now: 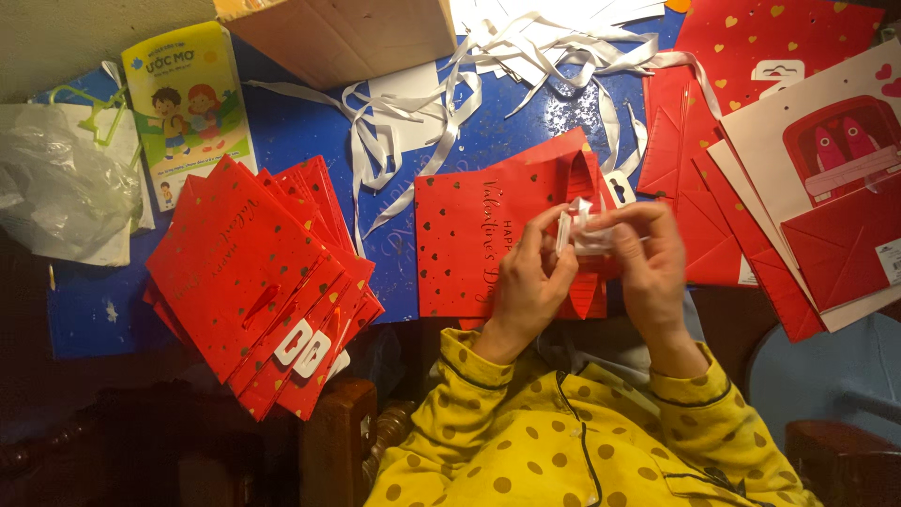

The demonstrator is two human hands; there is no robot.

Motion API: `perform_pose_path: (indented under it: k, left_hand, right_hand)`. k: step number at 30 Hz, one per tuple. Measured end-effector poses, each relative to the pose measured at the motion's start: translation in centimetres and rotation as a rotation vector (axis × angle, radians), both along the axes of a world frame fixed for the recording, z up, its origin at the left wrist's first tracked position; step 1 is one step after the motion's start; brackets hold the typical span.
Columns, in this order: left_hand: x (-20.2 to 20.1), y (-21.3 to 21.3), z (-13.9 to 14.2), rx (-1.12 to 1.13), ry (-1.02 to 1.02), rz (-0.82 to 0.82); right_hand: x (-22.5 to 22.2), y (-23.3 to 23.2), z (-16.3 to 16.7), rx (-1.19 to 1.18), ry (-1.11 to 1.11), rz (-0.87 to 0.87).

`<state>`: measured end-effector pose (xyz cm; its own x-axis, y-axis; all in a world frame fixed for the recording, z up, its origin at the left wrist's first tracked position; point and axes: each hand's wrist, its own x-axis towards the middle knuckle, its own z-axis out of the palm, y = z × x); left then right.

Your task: The person assembles red Valentine's Day gift boxes by inserting white plastic hangers and threading white ribbons through them. They handle multiple boxes one at a time, folding flaps and securing the ribbons before stacking the finished boxes.

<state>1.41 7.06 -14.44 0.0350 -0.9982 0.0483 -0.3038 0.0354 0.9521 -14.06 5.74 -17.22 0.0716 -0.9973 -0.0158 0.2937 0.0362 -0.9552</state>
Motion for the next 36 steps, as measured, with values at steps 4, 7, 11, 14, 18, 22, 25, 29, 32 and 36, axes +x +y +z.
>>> perform_pose_path:
  k: [4,7,11,14,18,22,25,29,32,36]
  left_hand:
    - [0.5,1.0,2.0,-0.298,-0.061,0.058]
    - [0.9,1.6,3.2,-0.316,-0.119,0.061]
    - [1.3,1.8,4.0,-0.396,-0.154,0.075]
    - [1.6,1.7,4.1,-0.355,-0.171,0.107]
    - [2.1,1.5,3.9,-0.310,-0.166,0.138]
    - [2.6,1.3,3.7,-0.366,-0.169,0.132]
    - [2.9,1.3,3.9,-0.345,-0.158,0.153]
    - [3.3,1.2,4.9,-0.293,-0.208,0.142]
    - [3.8,1.6,6.2,-0.373,-0.243,-0.068]
    - [4.0,1.9,7.6,-0.345,-0.393,-0.315]
  right_hand:
    - [0.0,-0.1,0.3,-0.095,0.169,0.246]
    - [0.0,-0.1,0.1,-0.067,0.110,0.439]
    - [-0.6,0.3,0.5,-0.057,0.200,0.605]
    - [-1.4,0.9,1.6,0.041,0.510,0.612]
    - [-1.9,1.3,3.5,-0.339,0.678,0.397]
    - [-2.3,1.5,4.8,-0.245,0.642,0.181]
    - [-2.5,1.3,4.9,-0.370,0.687,0.025]
    - [-2.2,0.1,4.1,-0.658,0.995,-0.073]
    - [-1.5,-0.2,3.6,-0.777,1.047,-0.106]
    - [-0.7,-0.1,3.8,-0.858,1.064,-0.088]
